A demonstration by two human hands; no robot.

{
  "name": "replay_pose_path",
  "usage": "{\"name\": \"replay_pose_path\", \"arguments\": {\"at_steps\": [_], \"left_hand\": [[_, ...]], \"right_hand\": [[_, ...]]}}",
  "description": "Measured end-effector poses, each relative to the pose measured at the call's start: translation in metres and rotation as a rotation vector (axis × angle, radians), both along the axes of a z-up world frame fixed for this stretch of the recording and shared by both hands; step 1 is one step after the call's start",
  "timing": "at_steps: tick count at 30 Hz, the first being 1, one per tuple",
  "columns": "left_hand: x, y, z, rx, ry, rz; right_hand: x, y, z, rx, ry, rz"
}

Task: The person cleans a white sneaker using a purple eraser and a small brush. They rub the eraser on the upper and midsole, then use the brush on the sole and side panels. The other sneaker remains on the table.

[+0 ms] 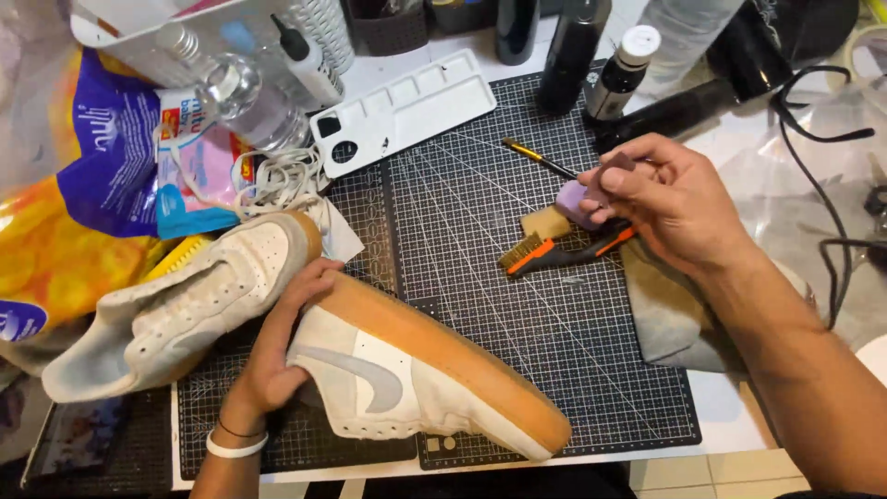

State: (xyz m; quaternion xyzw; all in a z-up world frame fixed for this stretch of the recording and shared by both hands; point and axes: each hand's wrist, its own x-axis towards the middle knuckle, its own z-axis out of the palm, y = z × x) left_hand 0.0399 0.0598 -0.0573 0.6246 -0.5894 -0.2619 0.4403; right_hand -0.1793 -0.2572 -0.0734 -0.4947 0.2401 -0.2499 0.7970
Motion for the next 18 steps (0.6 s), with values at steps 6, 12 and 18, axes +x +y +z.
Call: {"name": "replay_pose_path", "arguments": {"at_steps": [6,12,18], "left_hand": [[-0.043,0.016,0.031,-0.313,0.349,0.415],[-0.085,0.028,0.063,-0.364,-0.074,0.968],[-0.119,-0.008,0.090,0.020,-0.425,1.046]], "right_hand": [[0.004,0.001,0.012,-0.080,0.088,-0.080],[0.006,0.023,0.029,-0.454,0.271,-0.052],[0.002,0.045,0.028,-0.795,0.256,-0.042]]}}
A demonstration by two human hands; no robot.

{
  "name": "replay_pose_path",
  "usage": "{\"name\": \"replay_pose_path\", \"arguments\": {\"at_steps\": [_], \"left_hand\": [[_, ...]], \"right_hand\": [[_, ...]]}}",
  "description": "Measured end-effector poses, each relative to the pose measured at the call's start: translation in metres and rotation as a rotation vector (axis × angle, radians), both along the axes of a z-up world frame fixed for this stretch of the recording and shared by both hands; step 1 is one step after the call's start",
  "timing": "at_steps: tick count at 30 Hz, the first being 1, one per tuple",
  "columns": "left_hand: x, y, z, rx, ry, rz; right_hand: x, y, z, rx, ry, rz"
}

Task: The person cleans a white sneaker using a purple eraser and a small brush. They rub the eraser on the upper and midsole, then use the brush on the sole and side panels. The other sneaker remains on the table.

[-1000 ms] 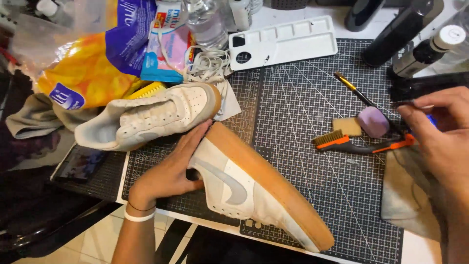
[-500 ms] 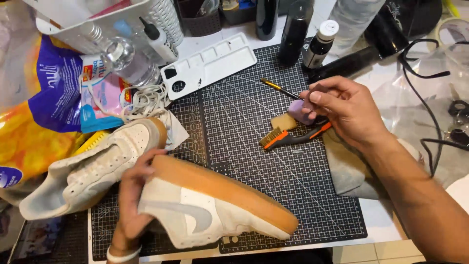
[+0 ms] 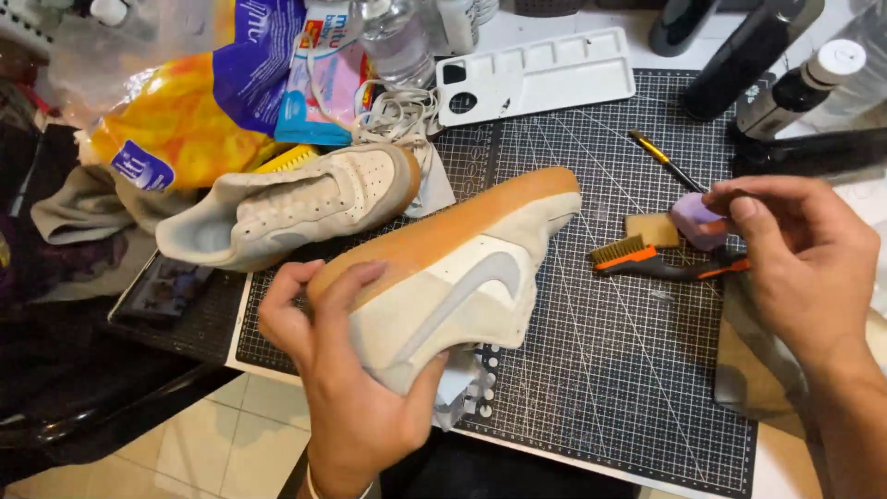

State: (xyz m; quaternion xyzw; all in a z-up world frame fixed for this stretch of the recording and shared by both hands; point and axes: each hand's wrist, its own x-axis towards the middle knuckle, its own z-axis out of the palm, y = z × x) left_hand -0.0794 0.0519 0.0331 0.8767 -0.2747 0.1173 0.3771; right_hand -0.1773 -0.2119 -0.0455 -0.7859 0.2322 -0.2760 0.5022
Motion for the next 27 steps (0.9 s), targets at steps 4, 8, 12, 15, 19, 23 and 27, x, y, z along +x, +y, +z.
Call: {"name": "replay_pose_path", "arguments": {"at_steps": [4,8,12,15,19,23,27], "left_hand": [[-0.010,-0.004,0.002,0.204,-0.013,-0.056],[-0.014,0.000,-0.014,0.369,0.029,-0.168],[-0.013,-0.002,-0.049,0.390,0.144,-0.262],[-0.008,0.001,-0.060,0.330,0.174,-0.280],[0.003,0.006,-0.063,0.401,0.059,-0.384],[0.023,0.013,-0.054,0.364,0.238,-0.548],[0.016,0.033,-0.081,0.258,0.124,-0.561]], "right_hand": [[0.003,0.021,0.011,-0.059,0.015,-0.007],[0.004,0.037,0.017,-0.114,-0.041,0.054],[0.001,0.037,0.005,-0.286,-0.034,0.075],[0.004,0.043,0.008,-0.555,-0.157,0.267],[-0.002,0.051,0.002,-0.649,-0.185,0.560],[-0.001,0.059,0.003,-0.703,-0.242,0.632],[-0.002,0.056,0.003,-0.698,-0.213,0.605]]}}
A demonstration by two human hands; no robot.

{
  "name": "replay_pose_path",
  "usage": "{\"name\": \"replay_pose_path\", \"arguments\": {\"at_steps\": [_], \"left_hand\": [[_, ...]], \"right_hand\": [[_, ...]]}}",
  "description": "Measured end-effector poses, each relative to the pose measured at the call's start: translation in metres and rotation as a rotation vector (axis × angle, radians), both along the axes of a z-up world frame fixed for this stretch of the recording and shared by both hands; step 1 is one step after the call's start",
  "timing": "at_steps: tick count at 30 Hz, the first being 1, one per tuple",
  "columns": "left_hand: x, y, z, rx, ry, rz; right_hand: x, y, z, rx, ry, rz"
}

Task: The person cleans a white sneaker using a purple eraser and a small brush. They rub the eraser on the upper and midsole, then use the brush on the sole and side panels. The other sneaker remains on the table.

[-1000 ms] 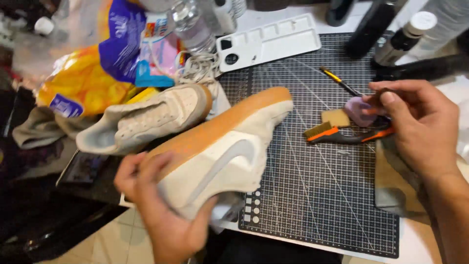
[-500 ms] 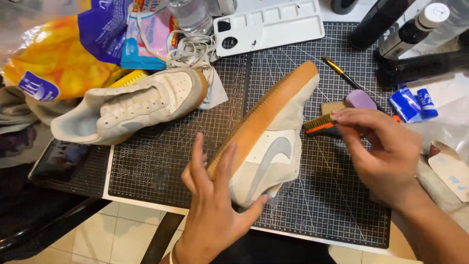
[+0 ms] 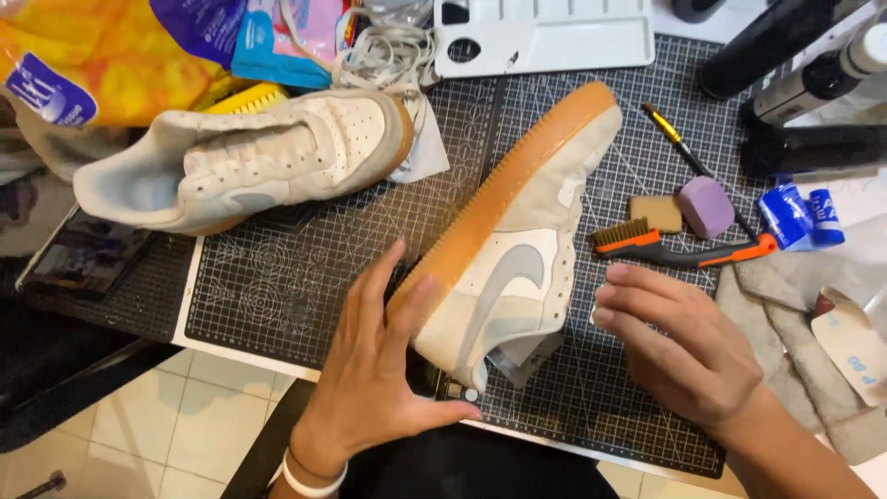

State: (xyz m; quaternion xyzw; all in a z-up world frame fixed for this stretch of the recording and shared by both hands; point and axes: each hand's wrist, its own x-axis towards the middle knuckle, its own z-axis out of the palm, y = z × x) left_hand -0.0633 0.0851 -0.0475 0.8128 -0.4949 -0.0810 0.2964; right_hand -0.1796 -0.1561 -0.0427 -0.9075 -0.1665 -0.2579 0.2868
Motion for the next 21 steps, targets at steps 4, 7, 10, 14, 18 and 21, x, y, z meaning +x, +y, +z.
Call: {"name": "replay_pose_path", "arguments": {"at_steps": [4,7,10,14,18,21], "left_hand": [[-0.025,-0.013,-0.024,-0.150,-0.127,0.218],[-0.039,-0.024,-0.028,-0.326,-0.108,0.306],[-0.036,-0.024,-0.020,-0.413,-0.188,0.379],[-0.025,-0.022,0.008,-0.556,-0.444,0.294],[-0.038,-0.043,0.029,-0.540,-0.467,0.272],[-0.053,-0.065,0.033,-0.549,-0.395,0.502]], "right_hand": [[0.002,-0.003,-0.010,-0.015,-0.039,0.010],[0.002,0.000,-0.014,0.013,-0.034,0.040],[-0.001,-0.002,-0.009,0.019,-0.059,0.025],[-0.001,0.003,0.000,0.102,-0.157,-0.110],[-0.007,0.007,0.016,0.145,-0.105,-0.100],[-0.012,0.004,0.028,0.100,-0.121,0.083]]}}
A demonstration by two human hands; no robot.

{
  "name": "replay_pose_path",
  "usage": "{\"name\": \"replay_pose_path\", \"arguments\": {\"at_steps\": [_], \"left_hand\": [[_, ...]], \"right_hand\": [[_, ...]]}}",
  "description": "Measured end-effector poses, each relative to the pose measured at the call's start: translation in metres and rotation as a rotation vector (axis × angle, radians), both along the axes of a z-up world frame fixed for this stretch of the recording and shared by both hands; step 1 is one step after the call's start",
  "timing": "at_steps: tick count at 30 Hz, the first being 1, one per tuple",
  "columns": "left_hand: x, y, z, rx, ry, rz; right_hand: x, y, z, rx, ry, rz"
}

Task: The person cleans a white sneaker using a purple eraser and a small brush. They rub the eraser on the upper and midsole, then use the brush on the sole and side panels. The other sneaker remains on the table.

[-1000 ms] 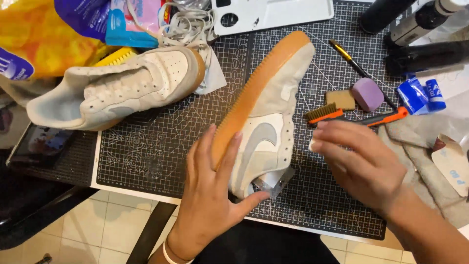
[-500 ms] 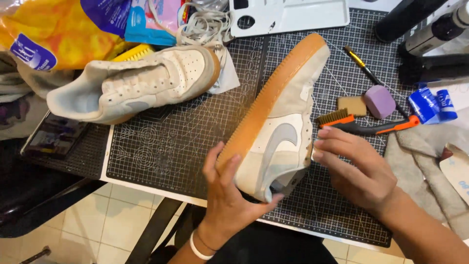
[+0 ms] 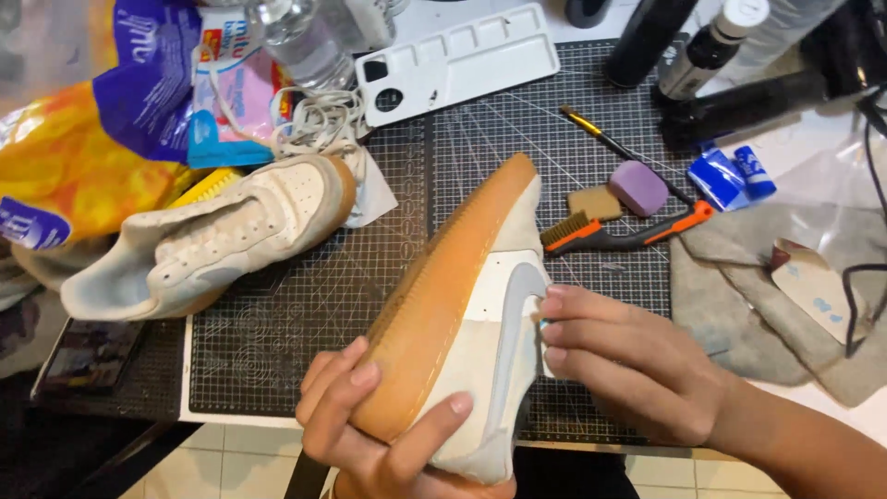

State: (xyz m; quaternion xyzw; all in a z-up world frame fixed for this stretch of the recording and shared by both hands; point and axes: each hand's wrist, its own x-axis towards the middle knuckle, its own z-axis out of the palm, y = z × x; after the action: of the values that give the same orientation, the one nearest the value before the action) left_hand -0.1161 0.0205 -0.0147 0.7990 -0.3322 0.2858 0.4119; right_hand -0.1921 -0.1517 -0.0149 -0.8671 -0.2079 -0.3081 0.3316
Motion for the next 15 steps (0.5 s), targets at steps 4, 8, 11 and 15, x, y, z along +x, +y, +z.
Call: {"name": "replay_pose_path", "arguments": {"at_steps": [4,8,11,15], "left_hand": [[0.006,0.002,-0.013,-0.038,-0.191,-0.060],[0.003,0.005,-0.011,0.008,-0.174,-0.078],[0.010,0.004,-0.015,-0.028,-0.251,-0.097],[0.004,0.001,-0.017,-0.095,-0.241,-0.057]], "right_hand": [[-0.004,0.003,0.007,-0.100,-0.041,0.098],[0.000,-0.004,0.010,-0.096,0.092,0.041],[-0.005,0.004,0.005,-0.070,0.028,0.094],[-0.003,0.000,0.006,-0.111,-0.031,0.142]]}}
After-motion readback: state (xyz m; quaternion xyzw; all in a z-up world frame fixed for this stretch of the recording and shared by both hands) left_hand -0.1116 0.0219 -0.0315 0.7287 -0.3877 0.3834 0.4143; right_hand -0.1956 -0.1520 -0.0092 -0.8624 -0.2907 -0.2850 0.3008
